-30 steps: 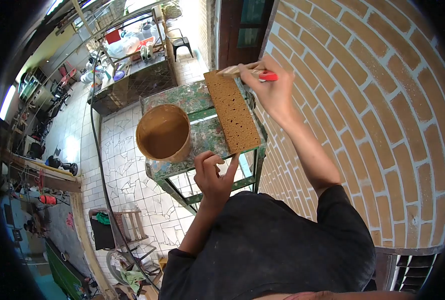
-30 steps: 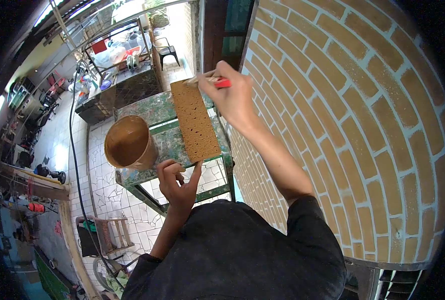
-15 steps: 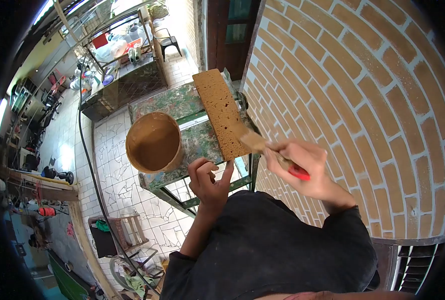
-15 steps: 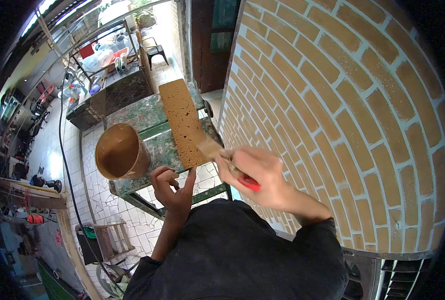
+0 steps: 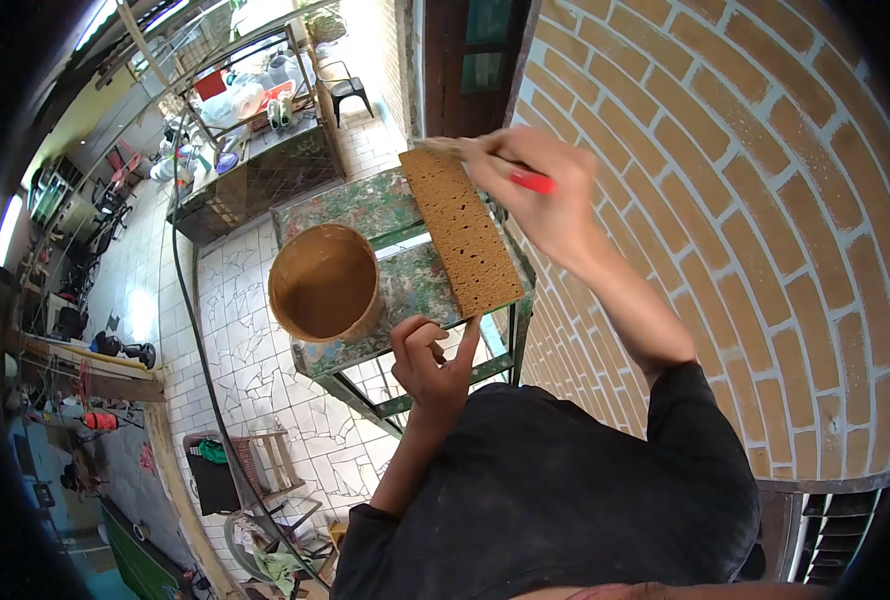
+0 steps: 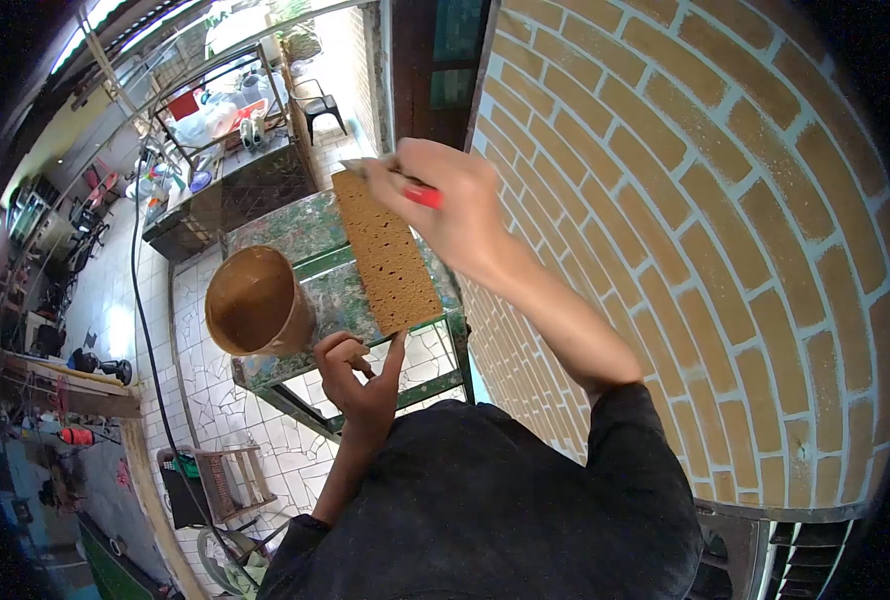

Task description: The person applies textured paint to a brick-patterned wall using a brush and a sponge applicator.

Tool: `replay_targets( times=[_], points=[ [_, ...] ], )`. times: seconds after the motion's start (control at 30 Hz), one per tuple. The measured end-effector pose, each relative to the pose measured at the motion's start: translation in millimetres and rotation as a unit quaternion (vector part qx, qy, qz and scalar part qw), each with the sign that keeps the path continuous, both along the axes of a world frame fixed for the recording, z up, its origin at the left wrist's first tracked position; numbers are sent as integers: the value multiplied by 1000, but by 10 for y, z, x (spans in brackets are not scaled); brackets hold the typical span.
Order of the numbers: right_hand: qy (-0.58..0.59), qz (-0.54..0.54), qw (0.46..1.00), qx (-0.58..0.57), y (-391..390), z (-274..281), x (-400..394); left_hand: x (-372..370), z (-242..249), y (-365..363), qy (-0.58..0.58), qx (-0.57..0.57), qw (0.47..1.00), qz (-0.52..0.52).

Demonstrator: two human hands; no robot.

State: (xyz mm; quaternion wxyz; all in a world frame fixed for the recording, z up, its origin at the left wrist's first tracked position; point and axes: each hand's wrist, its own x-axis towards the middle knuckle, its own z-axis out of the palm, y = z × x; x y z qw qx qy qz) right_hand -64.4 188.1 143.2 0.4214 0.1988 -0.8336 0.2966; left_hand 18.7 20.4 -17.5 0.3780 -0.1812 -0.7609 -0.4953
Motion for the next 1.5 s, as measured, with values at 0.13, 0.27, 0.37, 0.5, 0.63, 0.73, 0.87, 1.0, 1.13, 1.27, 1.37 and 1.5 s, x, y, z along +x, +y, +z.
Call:
replay_targets(
  times=[0.13,0.27,0.37,0.5,0.63,0.73,0.87,1.0,1.13,1.27,1.37,1.5],
  points=[
    [10,83,996,44,-190,-114,-391,-9,-7,13,13,7,1000,-2],
    [-57,147,977,140,-165,-113,-69,-22,-50,14,6,25,1000,-8],
    [-68,166,970,165,-59,-74,446,-11,-14,-1,4,17,1000,-12],
    [-58,186,965,175,81,-88,1057,-20,-74,-16,1,31,999,-18],
    [-84,220,956,176,153,51,1416,-18,-43,-15,27,26,999,-3],
    [-86,185,975,93,210,81,1530,-9,-5,-3,30,20,999,7],
    [-45,-23,999,-10,176,232,1184,-11,-12,23,36,10,999,25],
    [-5,-23,999,-42,129,58,157,-34,-1,15,64,-9,997,31],
    [-20,47,999,-2,76,-142,-298,-32,-20,18,55,-7,998,34],
    [-31,68,992,98,70,-191,73,-33,-14,13,70,-14,997,40],
    [-32,75,990,118,131,-233,594,-34,-52,17,61,-9,997,35],
    [-39,101,984,144,253,-238,1171,-34,-100,22,45,4,999,22]
  ],
)
